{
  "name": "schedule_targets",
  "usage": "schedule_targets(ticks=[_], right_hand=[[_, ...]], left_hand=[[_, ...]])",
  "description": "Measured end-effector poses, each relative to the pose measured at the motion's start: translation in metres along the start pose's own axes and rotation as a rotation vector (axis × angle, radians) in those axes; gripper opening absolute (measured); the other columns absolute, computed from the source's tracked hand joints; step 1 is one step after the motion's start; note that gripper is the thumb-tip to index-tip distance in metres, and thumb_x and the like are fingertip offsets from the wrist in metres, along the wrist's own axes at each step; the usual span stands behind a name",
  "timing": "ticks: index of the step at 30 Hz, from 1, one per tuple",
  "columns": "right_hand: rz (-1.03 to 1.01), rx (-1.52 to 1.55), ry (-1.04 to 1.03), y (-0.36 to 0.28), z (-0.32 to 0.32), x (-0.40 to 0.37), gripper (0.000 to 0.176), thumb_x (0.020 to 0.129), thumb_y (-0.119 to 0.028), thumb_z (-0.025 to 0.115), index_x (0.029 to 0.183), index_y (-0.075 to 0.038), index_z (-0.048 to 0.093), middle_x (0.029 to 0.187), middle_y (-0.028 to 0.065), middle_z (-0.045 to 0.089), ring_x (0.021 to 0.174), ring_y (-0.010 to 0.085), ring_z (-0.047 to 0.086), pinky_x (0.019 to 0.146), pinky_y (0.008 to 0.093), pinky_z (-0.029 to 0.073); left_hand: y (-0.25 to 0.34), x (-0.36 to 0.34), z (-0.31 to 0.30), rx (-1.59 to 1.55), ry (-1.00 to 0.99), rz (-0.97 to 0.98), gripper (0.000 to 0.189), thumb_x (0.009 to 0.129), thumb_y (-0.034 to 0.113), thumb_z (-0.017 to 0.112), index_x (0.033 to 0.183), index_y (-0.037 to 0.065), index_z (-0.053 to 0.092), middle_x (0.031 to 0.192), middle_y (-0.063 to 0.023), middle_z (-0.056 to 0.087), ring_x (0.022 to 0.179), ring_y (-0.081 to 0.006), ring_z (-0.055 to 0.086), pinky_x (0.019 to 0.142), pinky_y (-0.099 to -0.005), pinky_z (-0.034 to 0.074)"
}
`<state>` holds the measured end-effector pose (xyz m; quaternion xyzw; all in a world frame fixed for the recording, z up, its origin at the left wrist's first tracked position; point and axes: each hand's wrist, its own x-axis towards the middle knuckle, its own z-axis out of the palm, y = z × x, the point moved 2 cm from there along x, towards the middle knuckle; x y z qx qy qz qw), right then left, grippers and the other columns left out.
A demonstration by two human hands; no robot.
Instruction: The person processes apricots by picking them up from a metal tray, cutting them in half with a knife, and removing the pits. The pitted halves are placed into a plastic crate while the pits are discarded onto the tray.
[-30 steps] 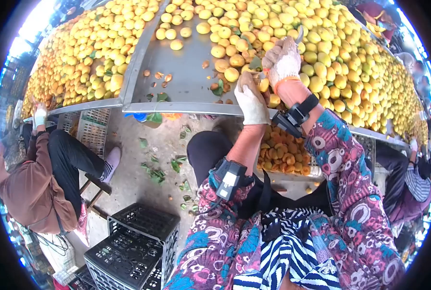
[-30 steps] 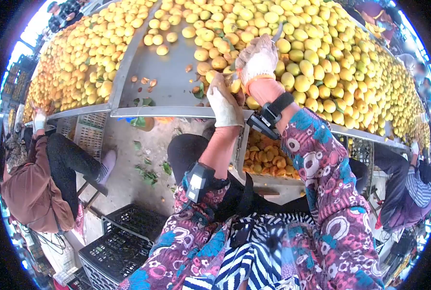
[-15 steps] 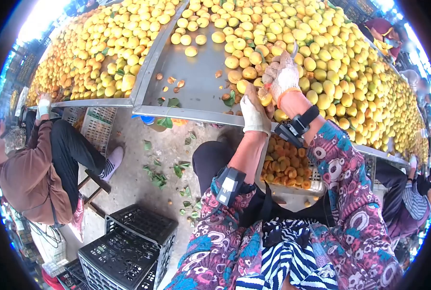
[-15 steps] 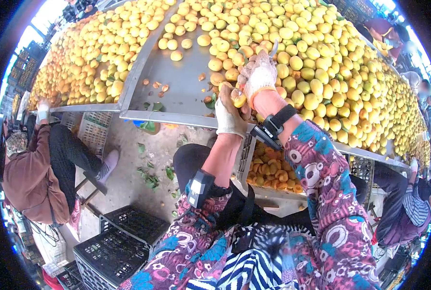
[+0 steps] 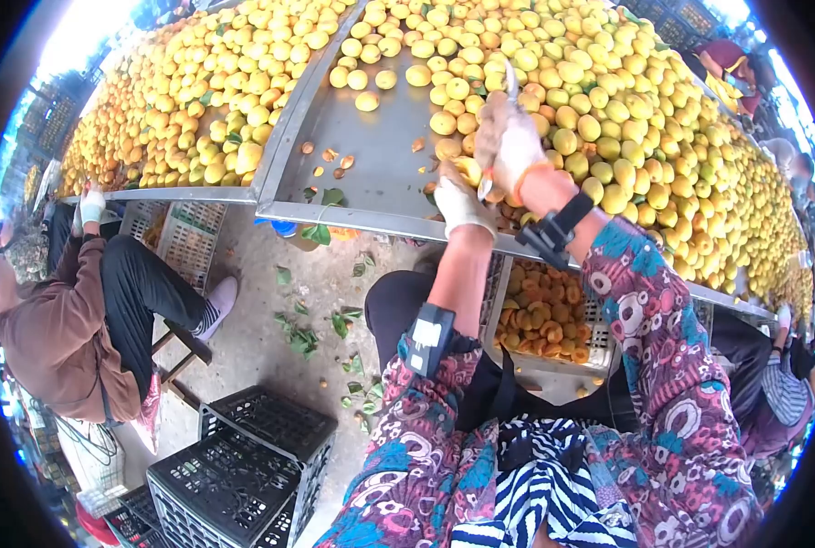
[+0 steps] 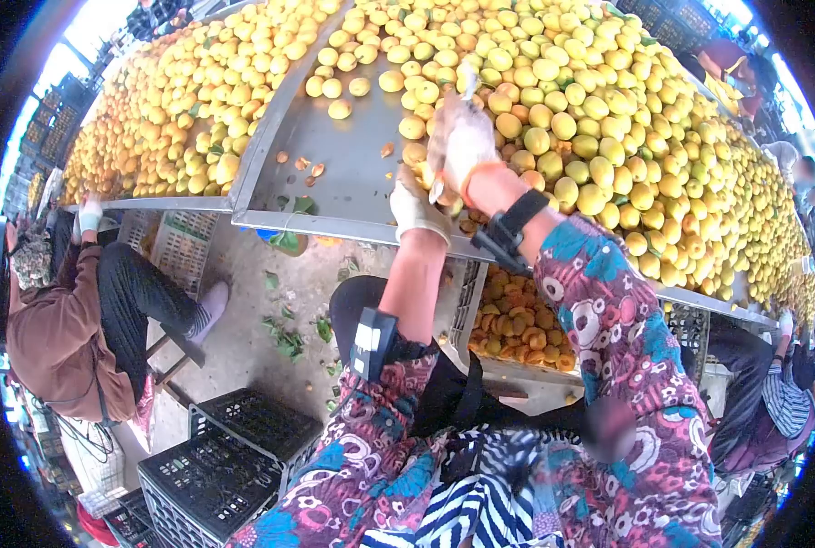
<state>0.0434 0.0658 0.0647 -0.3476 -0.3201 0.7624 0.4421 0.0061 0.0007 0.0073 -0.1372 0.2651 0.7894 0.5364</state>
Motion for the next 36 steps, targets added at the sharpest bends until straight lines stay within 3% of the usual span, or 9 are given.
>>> schedule_targets(ticks=[4,6,7,14,17,22,25,30,36], right_hand=[[-0.347,-0.293,0.091,0.005,-0.02,-0.003,0.022,0.093,-0.029,0.058,0.081,-0.012,0.05,0.052,-0.007,0.039,0.037,0.0066,0.036,0.033,0.0245,0.026],[-0.303,-0.433,0.133,-0.014,-0.03,-0.015,0.018,0.093,-0.027,0.059,0.086,-0.011,0.053,0.056,-0.0066,0.044,0.04,0.0048,0.038,0.034,0.0245,0.028],[-0.385,-0.402,0.095,-0.026,-0.04,-0.011,0.018,0.092,-0.027,0.06,0.086,-0.012,0.053,0.055,-0.0069,0.043,0.038,0.0062,0.037,0.034,0.0246,0.028],[-0.369,-0.273,0.132,-0.126,-0.08,-0.105,0.017,0.093,-0.028,0.058,0.087,-0.014,0.053,0.051,-0.0096,0.033,0.036,0.0051,0.03,0.032,0.0236,0.024],[-0.4,-0.264,0.189,-0.125,-0.108,-0.138,0.018,0.095,-0.028,0.057,0.087,-0.012,0.055,0.051,-0.0092,0.034,0.035,0.0029,0.031,0.031,0.0202,0.021],[-0.317,-0.299,0.203,-0.121,-0.144,-0.175,0.019,0.095,-0.029,0.057,0.087,-0.012,0.054,0.05,-0.0082,0.036,0.035,0.0035,0.032,0.031,0.0203,0.023],[-0.17,-0.308,0.299,-0.114,-0.153,-0.187,0.021,0.094,-0.031,0.057,0.087,-0.011,0.054,0.051,-0.0077,0.036,0.035,0.0039,0.032,0.031,0.0204,0.025],[-0.101,-0.326,0.187,-0.094,-0.144,-0.196,0.03,0.097,-0.039,0.05,0.094,-0.009,0.053,0.055,-0.0046,0.042,0.036,0.0054,0.035,0.031,0.0215,0.028],[0.014,-0.62,0.132,-0.08,-0.121,-0.196,0.029,0.099,-0.035,0.048,0.105,-0.007,0.053,0.061,-0.0022,0.048,0.038,0.0056,0.041,0.032,0.0215,0.032]], left_hand=[[0.004,0.03,-0.009,0.322,-0.003,0.606,0.031,0.094,0.03,0.051,0.108,0.003,0.056,0.089,-0.0047,0.06,0.073,-0.0158,0.059,0.064,-0.0286,0.048],[0.031,0.007,0.003,0.413,-0.038,0.477,0.03,0.094,0.024,0.051,0.112,-0.001,0.054,0.095,-0.0083,0.058,0.081,-0.0163,0.057,0.071,-0.0308,0.049],[0.036,0.0,0.008,0.402,-0.074,0.581,0.025,0.092,0.024,0.054,0.106,0.004,0.057,0.084,-0.0045,0.06,0.064,-0.0106,0.055,0.053,-0.0265,0.044],[0.005,-0.069,0.02,0.944,-0.742,0.391,0.02,0.082,0.009,0.064,0.101,0.003,0.064,0.099,-0.0056,0.064,0.089,-0.0126,0.059,0.079,-0.0266,0.048],[-0.041,-0.091,0.018,1.203,-1.145,0.747,0.027,0.076,0.013,0.071,0.1,0.003,0.065,0.097,-0.0091,0.066,0.088,-0.017,0.063,0.08,-0.0276,0.049],[0.006,-0.022,0.006,1.628,-0.354,0.988,0.024,0.075,0.026,0.07,0.093,0.009,0.067,0.082,-0.0135,0.068,0.079,-0.028,0.067,0.073,-0.036,0.052],[0.035,0.034,-0.009,1.902,-0.045,0.872,0.039,0.076,0.029,0.068,0.108,0.009,0.062,0.098,-0.0182,0.067,0.093,-0.0339,0.064,0.079,-0.0413,0.051],[0.019,0.047,-0.008,2.248,-0.008,0.628,0.047,0.076,0.034,0.067,0.116,0.009,0.058,0.104,-0.0168,0.065,0.098,-0.033,0.063,0.083,-0.0439,0.05],[0.017,0.04,-0.012,1.686,-0.288,0.672,0.047,0.073,0.019,0.073,0.114,0.006,0.053,0.101,-0.0125,0.065,0.093,-0.0234,0.064,0.084,-0.0353,0.051]])
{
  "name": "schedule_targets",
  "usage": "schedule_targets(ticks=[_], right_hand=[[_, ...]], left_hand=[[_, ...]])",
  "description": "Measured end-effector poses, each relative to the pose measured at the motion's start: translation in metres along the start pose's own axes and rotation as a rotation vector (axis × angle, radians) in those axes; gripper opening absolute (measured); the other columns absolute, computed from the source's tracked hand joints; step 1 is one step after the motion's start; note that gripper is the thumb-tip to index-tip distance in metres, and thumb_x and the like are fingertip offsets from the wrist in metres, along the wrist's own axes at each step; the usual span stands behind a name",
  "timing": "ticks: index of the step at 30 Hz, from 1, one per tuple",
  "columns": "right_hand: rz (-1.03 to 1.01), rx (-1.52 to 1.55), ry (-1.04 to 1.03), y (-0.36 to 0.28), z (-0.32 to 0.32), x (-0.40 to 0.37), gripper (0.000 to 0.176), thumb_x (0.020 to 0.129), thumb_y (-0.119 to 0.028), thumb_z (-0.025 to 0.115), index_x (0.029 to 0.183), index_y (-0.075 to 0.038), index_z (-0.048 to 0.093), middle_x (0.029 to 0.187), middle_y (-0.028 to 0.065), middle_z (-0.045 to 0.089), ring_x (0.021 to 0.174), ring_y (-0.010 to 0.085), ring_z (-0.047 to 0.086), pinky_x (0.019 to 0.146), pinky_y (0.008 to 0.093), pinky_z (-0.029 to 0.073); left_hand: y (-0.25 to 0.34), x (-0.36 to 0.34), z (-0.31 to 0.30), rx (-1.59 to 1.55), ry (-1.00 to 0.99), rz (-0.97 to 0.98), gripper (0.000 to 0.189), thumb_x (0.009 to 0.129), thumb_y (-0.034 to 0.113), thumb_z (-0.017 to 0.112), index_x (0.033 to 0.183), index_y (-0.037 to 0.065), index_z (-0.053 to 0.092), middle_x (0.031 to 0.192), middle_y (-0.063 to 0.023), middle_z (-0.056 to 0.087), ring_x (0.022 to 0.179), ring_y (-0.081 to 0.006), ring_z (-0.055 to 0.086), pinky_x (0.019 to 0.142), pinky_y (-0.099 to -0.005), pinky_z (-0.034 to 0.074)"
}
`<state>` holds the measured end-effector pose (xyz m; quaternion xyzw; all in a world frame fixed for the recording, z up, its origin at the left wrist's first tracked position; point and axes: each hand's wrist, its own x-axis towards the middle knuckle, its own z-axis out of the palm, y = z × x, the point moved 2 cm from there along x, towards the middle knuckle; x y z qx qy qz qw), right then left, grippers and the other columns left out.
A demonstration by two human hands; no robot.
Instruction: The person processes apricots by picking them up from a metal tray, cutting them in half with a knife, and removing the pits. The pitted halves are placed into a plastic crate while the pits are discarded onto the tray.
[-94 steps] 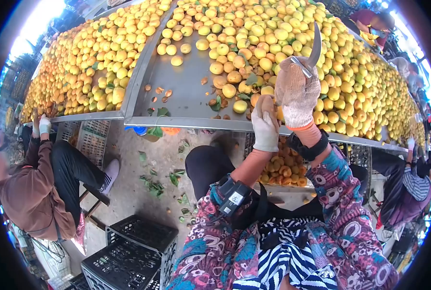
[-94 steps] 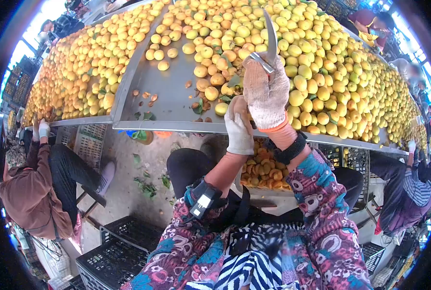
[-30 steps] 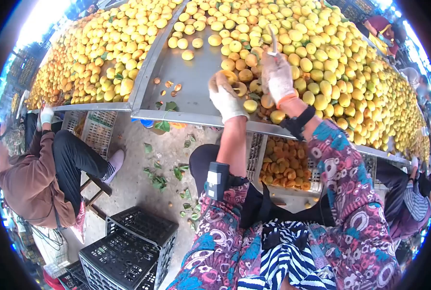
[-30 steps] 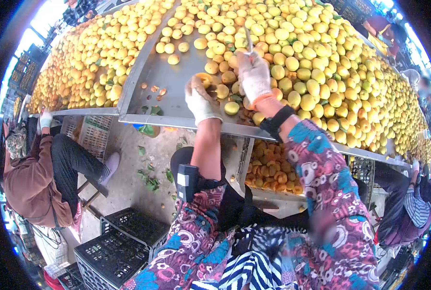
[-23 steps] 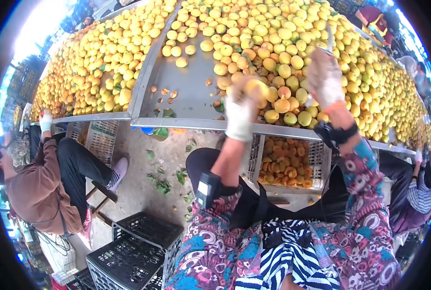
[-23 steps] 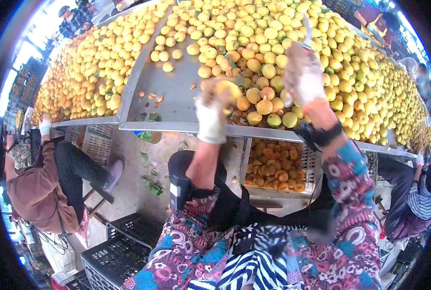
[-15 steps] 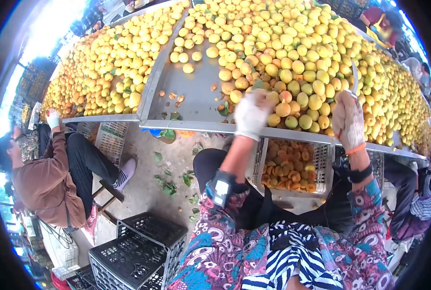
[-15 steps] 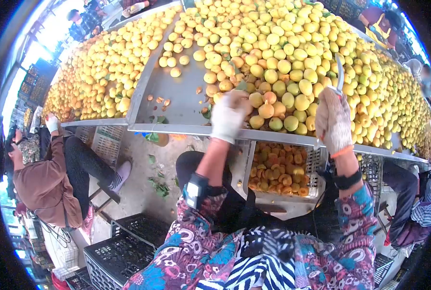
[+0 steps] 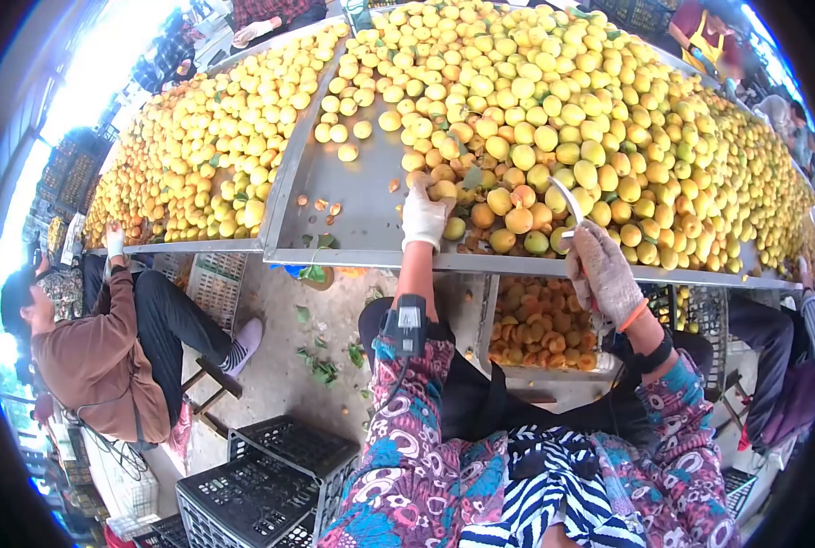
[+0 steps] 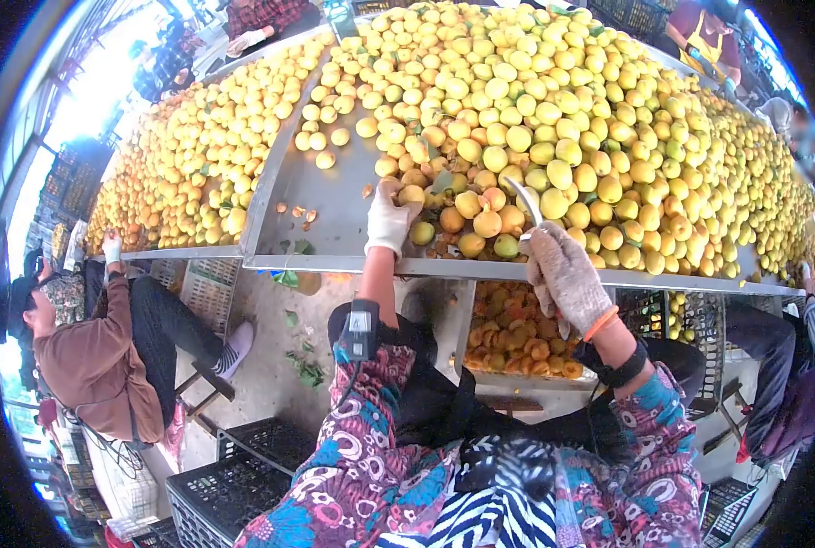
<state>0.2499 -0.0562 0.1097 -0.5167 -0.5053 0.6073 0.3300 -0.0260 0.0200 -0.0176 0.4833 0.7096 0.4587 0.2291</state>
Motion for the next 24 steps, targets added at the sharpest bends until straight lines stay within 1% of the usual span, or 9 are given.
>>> schedule_targets(ticks=[3,5,7,8,10,14,17,21,24], right_hand=[[-0.071,-0.124,-0.046,-0.003,0.01,0.003,0.026,0.098,-0.032,0.048,0.107,-0.008,0.052,0.062,-0.0028,0.048,0.04,0.0057,0.042,0.035,0.0211,0.034],[-0.119,-0.213,-0.074,-0.011,0.026,0.004,0.025,0.098,-0.031,0.048,0.108,-0.008,0.053,0.063,-0.0035,0.047,0.041,0.0055,0.041,0.037,0.0205,0.034],[-0.234,-0.35,-0.062,-0.015,0.039,0.009,0.022,0.097,-0.026,0.05,0.105,-0.005,0.053,0.063,0.0015,0.049,0.047,0.0104,0.047,0.043,0.0257,0.038],[-0.293,-0.418,-0.054,-0.016,0.045,0.012,0.021,0.097,-0.023,0.05,0.104,-0.004,0.053,0.063,0.004,0.05,0.05,0.0128,0.05,0.046,0.0284,0.04],[-0.431,-0.575,-0.052,-0.022,0.055,0.017,0.018,0.095,-0.016,0.053,0.103,0.0,0.053,0.066,0.0147,0.053,0.059,0.025,0.058,0.054,0.0358,0.043],[-0.585,-0.685,-0.056,-0.026,0.07,0.029,0.018,0.093,-0.014,0.056,0.102,0.001,0.054,0.066,0.0197,0.055,0.058,0.0335,0.058,0.052,0.0362,0.042],[-0.486,-0.762,-0.037,-0.036,0.087,0.024,0.016,0.093,-0.012,0.056,0.101,0.002,0.054,0.062,0.0184,0.054,0.055,0.0324,0.056,0.051,0.0364,0.041],[-0.64,-0.747,-0.093,-0.035,0.105,0.022,0.017,0.092,-0.013,0.057,0.1,0.002,0.054,0.059,0.0174,0.053,0.052,0.0298,0.056,0.049,0.0367,0.041],[-0.601,-0.764,-0.109,-0.037,0.113,0.022,0.018,0.092,-0.013,0.057,0.1,0.003,0.054,0.059,0.017,0.053,0.052,0.0284,0.056,0.049,0.0367,0.041]], left_hand=[[0.021,-0.014,-0.002,-0.858,-0.074,0.213,0.042,0.074,0.01,0.072,0.11,0.004,0.052,0.106,-0.0097,0.061,0.095,-0.0184,0.06,0.084,-0.0319,0.052],[0.041,-0.028,-0.013,-1.002,-0.135,0.218,0.047,0.077,0.007,0.068,0.121,0.004,0.049,0.112,-0.0093,0.058,0.098,-0.0188,0.059,0.086,-0.0324,0.051],[0.06,-0.04,-0.029,-1.108,-0.185,0.213,0.053,0.077,0.006,0.067,0.126,0.005,0.047,0.112,-0.0094,0.057,0.098,-0.0188,0.058,0.087,-0.0324,0.051],[0.062,-0.042,-0.033,-1.254,-0.308,0.236,0.058,0.077,0.004,0.065,0.131,0.006,0.044,0.112,-0.0095,0.057,0.097,-0.0189,0.058,0.088,-0.031,0.049],[0.059,-0.041,-0.036,-1.288,-0.352,0.235,0.057,0.077,0.005,0.065,0.13,0.005,0.045,0.112,-0.0094,0.056,0.096,-0.0184,0.057,0.087,-0.0289,0.048],[0.059,-0.039,-0.046,-1.314,-0.358,0.376,0.05,0.076,0.001,0.06,0.123,0.006,0.044,0.11,-0.0098,0.056,0.094,-0.0179,0.056,0.088,-0.0278,0.045],[0.057,-0.043,-0.053,-1.313,-0.304,0.384,0.049,0.076,0.0,0.056,0.122,0.006,0.042,0.112,-0.0106,0.054,0.096,-0.0195,0.056,0.09,-0.0299,0.044],[0.055,-0.046,-0.065,-1.248,-0.284,0.415,0.05,0.078,0.001,0.053,0.126,0.007,0.039,0.117,-0.0123,0.052,0.106,-0.0231,0.056,0.097,-0.0338,0.043],[0.059,-0.056,-0.077,-1.423,-0.399,0.275,0.048,0.082,0.004,0.052,0.128,0.007,0.038,0.119,-0.0143,0.052,0.115,-0.027,0.054,0.101,-0.0367,0.043]])
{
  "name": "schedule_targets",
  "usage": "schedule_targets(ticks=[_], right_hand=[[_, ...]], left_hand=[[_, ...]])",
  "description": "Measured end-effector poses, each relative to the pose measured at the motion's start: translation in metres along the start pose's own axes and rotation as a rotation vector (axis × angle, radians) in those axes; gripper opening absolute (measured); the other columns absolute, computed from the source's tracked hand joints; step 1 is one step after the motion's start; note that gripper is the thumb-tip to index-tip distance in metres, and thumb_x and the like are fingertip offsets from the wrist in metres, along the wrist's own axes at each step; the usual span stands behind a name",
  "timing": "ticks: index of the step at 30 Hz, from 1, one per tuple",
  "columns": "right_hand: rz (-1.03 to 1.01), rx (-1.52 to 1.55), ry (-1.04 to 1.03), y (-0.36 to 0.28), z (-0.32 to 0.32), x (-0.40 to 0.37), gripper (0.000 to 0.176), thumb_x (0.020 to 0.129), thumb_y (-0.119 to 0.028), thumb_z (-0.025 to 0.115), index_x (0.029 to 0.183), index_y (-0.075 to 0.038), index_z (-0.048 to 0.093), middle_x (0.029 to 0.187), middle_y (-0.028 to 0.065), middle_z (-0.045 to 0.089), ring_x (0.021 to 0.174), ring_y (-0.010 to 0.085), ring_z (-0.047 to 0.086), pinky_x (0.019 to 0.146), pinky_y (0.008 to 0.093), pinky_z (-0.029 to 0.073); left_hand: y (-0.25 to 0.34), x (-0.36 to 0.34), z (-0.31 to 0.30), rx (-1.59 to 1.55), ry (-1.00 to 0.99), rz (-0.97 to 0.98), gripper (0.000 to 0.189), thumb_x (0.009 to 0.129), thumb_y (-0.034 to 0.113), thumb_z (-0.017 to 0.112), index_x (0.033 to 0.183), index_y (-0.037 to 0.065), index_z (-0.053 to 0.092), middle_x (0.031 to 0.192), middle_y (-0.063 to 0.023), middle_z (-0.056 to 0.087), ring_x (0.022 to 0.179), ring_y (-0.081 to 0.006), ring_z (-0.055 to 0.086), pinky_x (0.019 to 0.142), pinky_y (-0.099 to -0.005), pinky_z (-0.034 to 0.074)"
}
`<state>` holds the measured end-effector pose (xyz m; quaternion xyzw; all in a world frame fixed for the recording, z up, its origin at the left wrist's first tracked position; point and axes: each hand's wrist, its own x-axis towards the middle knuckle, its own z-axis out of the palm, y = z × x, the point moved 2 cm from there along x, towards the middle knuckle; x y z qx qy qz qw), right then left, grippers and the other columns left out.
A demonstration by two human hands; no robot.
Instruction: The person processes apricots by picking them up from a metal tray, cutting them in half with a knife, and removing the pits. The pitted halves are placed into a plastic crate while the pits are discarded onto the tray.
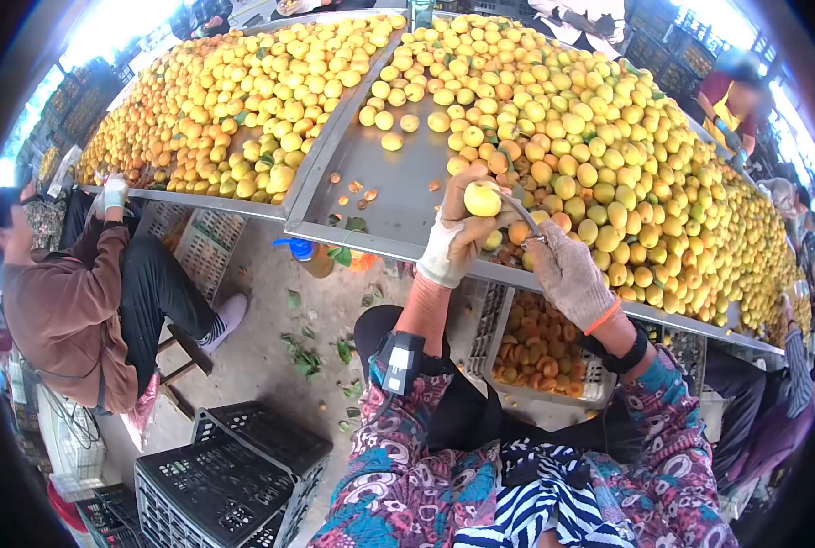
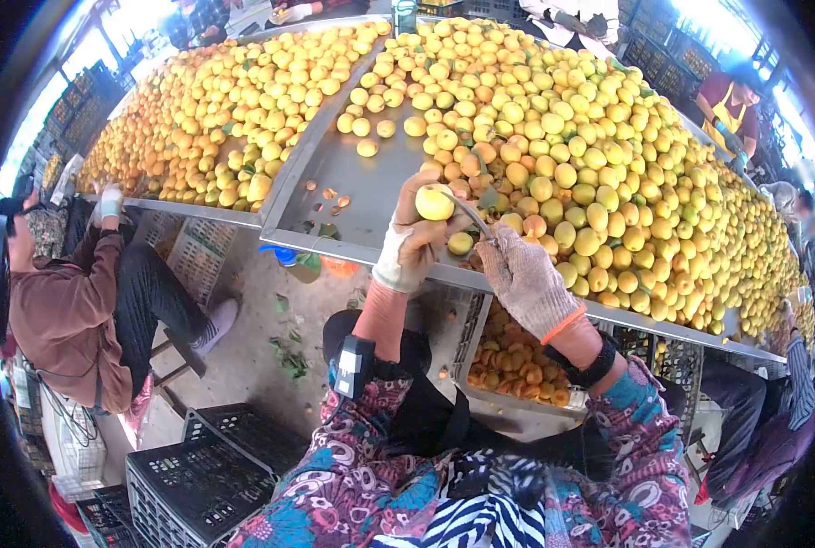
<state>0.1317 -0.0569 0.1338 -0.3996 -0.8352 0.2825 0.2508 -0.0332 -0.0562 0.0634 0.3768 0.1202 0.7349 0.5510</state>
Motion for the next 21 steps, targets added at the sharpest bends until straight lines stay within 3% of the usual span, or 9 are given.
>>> schedule_targets(ticks=[3,9,12,15,21], right_hand=[[-0.002,-0.04,-0.015,-0.001,0.001,0.005,0.019,0.092,-0.014,0.057,0.1,0.003,0.054,0.059,0.0168,0.054,0.052,0.0283,0.057,0.05,0.0368,0.042],[-0.037,-0.056,-0.029,-0.012,-0.001,0.007,0.021,0.093,-0.016,0.055,0.104,0.003,0.052,0.062,0.0171,0.057,0.057,0.0298,0.061,0.052,0.0369,0.044],[-0.027,-0.066,-0.046,-0.015,-0.004,0.007,0.022,0.094,-0.016,0.054,0.105,0.003,0.052,0.064,0.0177,0.058,0.059,0.0314,0.062,0.053,0.0371,0.045],[-0.007,-0.051,-0.059,-0.015,-0.005,0.005,0.019,0.094,-0.016,0.053,0.103,0.002,0.051,0.064,0.0189,0.058,0.061,0.0344,0.062,0.053,0.0386,0.045],[0.032,-0.123,-0.119,-0.013,-0.011,0.006,0.019,0.094,-0.017,0.052,0.1,0.001,0.05,0.067,0.0221,0.057,0.065,0.0416,0.059,0.054,0.0427,0.044]], left_hand=[[0.001,-0.003,-0.002,-0.163,-0.029,0.009,0.045,0.088,0.01,0.052,0.13,0.006,0.037,0.122,-0.0165,0.052,0.117,-0.0305,0.054,0.102,-0.0378,0.043],[0.003,-0.002,-0.009,-0.108,-0.076,-0.033,0.049,0.09,0.024,0.056,0.13,0.001,0.037,0.124,-0.0192,0.052,0.119,-0.0348,0.053,0.104,-0.0395,0.043],[0.006,-0.004,-0.004,-0.181,-0.041,-0.083,0.051,0.089,0.025,0.058,0.128,-0.001,0.039,0.124,-0.0193,0.052,0.121,-0.0348,0.051,0.104,-0.0394,0.043],[0.002,-0.002,-0.001,-0.161,-0.086,-0.017,0.049,0.089,0.023,0.058,0.128,-0.001,0.041,0.124,-0.0185,0.052,0.122,-0.0336,0.05,0.105,-0.0392,0.042],[0.002,0.001,-0.007,0.129,-0.095,-0.009,0.046,0.086,0.016,0.059,0.127,0.001,0.045,0.127,-0.0155,0.053,0.123,-0.03,0.05,0.105,-0.0388,0.04]])
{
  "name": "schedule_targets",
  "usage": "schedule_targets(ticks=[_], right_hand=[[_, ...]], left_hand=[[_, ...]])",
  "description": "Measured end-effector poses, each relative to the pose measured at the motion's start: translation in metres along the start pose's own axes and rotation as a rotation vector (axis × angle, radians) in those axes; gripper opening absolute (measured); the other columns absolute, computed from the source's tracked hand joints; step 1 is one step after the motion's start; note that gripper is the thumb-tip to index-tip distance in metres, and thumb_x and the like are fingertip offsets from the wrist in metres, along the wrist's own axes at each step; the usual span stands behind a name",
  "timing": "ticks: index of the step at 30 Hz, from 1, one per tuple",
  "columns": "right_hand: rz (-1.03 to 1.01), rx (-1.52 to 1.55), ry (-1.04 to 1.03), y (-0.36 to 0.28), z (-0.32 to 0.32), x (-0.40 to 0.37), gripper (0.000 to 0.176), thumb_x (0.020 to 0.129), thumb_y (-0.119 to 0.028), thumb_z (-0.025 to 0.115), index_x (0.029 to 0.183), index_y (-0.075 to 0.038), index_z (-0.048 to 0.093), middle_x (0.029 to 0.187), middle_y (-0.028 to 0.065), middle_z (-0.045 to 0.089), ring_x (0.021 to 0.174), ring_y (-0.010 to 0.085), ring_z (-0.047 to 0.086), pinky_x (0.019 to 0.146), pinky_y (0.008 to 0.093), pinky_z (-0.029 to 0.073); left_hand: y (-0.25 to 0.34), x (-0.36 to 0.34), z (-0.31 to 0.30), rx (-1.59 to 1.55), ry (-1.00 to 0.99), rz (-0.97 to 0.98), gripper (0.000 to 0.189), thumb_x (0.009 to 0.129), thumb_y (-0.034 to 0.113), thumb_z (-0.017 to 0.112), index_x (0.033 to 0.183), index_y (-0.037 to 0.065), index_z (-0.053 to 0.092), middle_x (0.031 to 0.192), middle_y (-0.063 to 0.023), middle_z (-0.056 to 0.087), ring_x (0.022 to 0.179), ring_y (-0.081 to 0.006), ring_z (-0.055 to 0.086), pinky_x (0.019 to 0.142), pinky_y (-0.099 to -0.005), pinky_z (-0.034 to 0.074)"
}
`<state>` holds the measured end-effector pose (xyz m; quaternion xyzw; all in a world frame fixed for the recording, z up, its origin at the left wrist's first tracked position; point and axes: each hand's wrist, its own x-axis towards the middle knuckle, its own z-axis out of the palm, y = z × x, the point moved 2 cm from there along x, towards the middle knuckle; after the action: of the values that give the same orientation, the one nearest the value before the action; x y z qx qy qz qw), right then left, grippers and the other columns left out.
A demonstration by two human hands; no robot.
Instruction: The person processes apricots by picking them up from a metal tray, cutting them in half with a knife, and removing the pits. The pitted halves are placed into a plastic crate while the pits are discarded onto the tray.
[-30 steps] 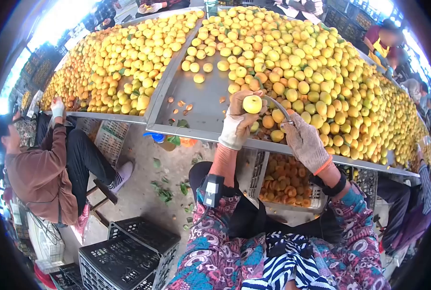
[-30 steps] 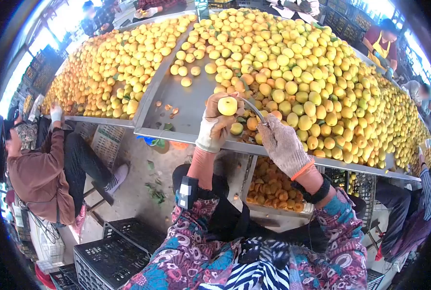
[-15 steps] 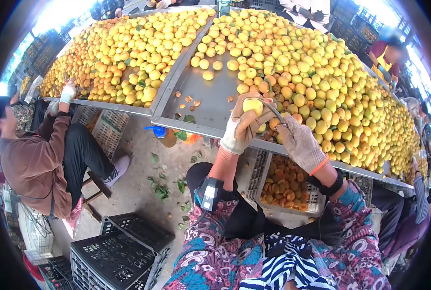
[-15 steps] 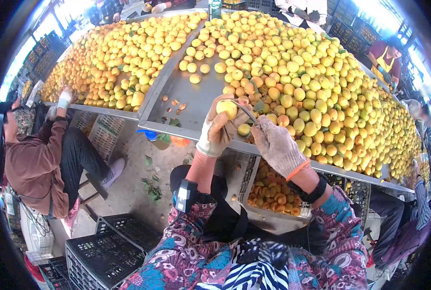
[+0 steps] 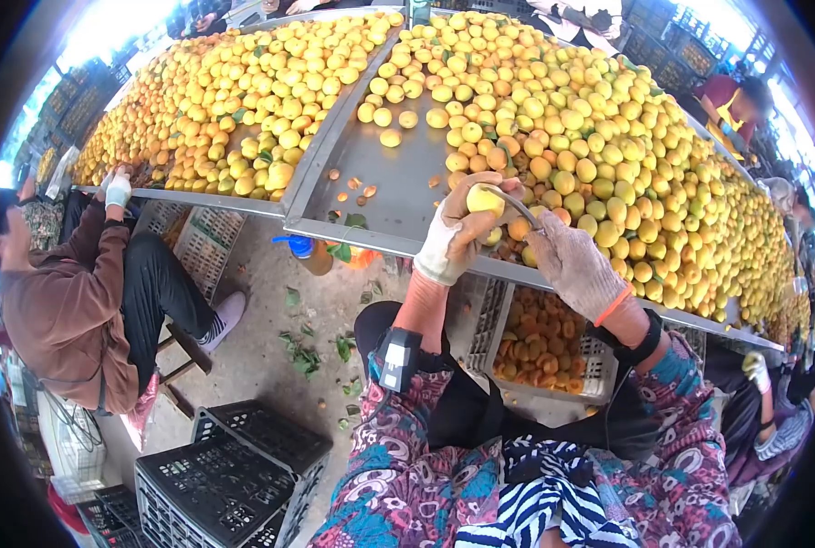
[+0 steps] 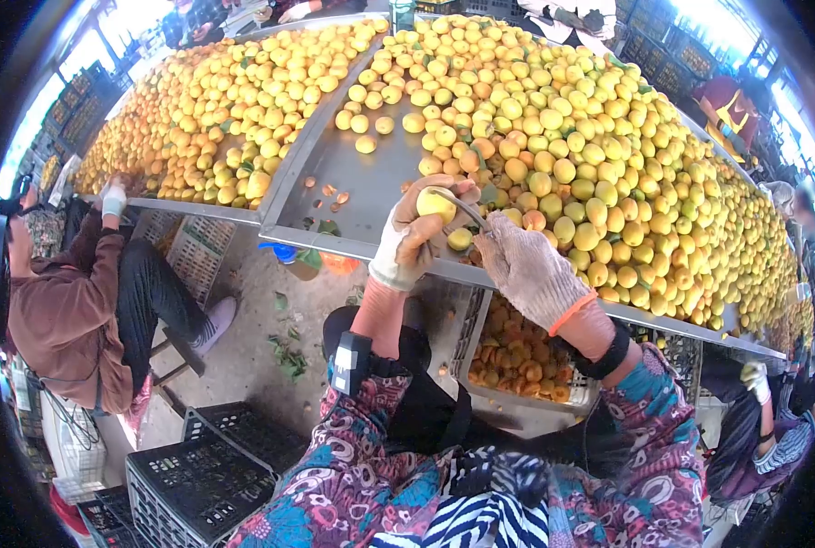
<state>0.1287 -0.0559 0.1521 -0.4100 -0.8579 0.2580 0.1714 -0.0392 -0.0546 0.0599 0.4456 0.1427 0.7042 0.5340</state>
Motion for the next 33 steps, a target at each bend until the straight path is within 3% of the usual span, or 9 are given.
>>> schedule_targets(ticks=[6,11,14,17,19,23,27,30,33], right_hand=[[0.073,-0.038,-0.1,0.002,-0.004,-0.002,0.02,0.094,-0.017,0.052,0.1,0.001,0.05,0.067,0.022,0.057,0.066,0.0409,0.059,0.056,0.0431,0.044],[0.116,0.072,-0.079,0.015,0.007,0.003,0.019,0.093,-0.015,0.053,0.102,0.001,0.051,0.068,0.0213,0.058,0.066,0.0384,0.061,0.056,0.0419,0.045],[0.041,0.114,0.073,0.028,0.029,0.012,0.019,0.093,-0.015,0.053,0.104,0.0,0.052,0.071,0.0221,0.06,0.068,0.0386,0.062,0.057,0.0401,0.048],[-0.084,0.253,0.211,0.034,0.047,0.02,0.021,0.095,-0.015,0.05,0.107,0.003,0.052,0.069,0.017,0.058,0.063,0.0226,0.059,0.06,0.0346,0.046],[-0.015,0.157,0.187,0.041,0.054,0.024,0.024,0.094,-0.015,0.051,0.11,0.003,0.052,0.074,0.0197,0.061,0.069,0.0282,0.063,0.063,0.0363,0.048],[0.082,-0.056,0.107,0.04,0.047,0.033,0.031,0.092,-0.015,0.053,0.117,0.004,0.051,0.079,0.0224,0.063,0.075,0.0373,0.065,0.066,0.0397,0.05],[0.018,-0.007,0.134,0.043,0.024,0.037,0.031,0.093,-0.024,0.052,0.116,-0.003,0.052,0.08,0.0269,0.061,0.08,0.0435,0.061,0.064,0.0456,0.048],[0.15,-0.076,-0.073,0.023,0.004,0.037,0.038,0.093,-0.015,0.052,0.123,0.007,0.048,0.09,0.0244,0.062,0.086,0.0299,0.064,0.074,0.0352,0.048],[0.082,0.047,0.012,0.031,0.023,0.036,0.034,0.095,-0.018,0.05,0.12,0.004,0.05,0.087,0.0216,0.063,0.085,0.0273,0.065,0.073,0.0344,0.048]], left_hand=[[-0.009,-0.001,-0.001,-0.005,0.004,0.024,0.046,0.083,0.013,0.062,0.125,0.003,0.047,0.125,-0.012,0.056,0.121,-0.0274,0.052,0.105,-0.0397,0.04],[-0.015,0.004,0.012,-0.128,0.087,0.01,0.04,0.086,0.017,0.06,0.121,0.002,0.048,0.123,-0.0153,0.056,0.121,-0.0295,0.052,0.105,-0.0418,0.04],[-0.023,0.01,0.018,-0.23,0.191,0.055,0.038,0.09,0.024,0.057,0.119,0.0,0.047,0.121,-0.0182,0.055,0.119,-0.0312,0.052,0.104,-0.0428,0.04],[-0.037,0.018,0.018,-0.221,0.279,0.06,0.041,0.093,0.032,0.051,0.118,-0.001,0.046,0.117,-0.0167,0.057,0.114,-0.0277,0.055,0.098,-0.0377,0.045],[-0.06,0.021,0.004,-0.105,0.301,0.09,0.046,0.096,0.041,0.044,0.114,-0.002,0.047,0.115,-0.0168,0.059,0.111,-0.0257,0.057,0.095,-0.0355,0.046],[-0.064,0.02,0.014,-0.39,0.334,-0.045,0.055,0.094,0.052,0.044,0.117,0.002,0.05,0.118,-0.0147,0.058,0.113,-0.0235,0.055,0.097,-0.0361,0.042],[-0.05,0.024,0.004,-0.245,0.314,-0.031,0.061,0.092,0.045,0.052,0.129,-0.003,0.042,0.119,-0.016,0.057,0.112,-0.0232,0.055,0.098,-0.0359,0.043],[-0.026,0.022,0.014,-0.098,0.261,-0.01,0.055,0.092,0.037,0.053,0.126,-0.004,0.043,0.117,-0.0152,0.058,0.11,-0.0226,0.057,0.096,-0.0348,0.044],[-0.032,0.023,0.016,-0.157,0.293,0.041,0.051,0.093,0.037,0.052,0.124,-0.002,0.045,0.115,-0.0151,0.059,0.108,-0.0228,0.058,0.093,-0.0341,0.047]])
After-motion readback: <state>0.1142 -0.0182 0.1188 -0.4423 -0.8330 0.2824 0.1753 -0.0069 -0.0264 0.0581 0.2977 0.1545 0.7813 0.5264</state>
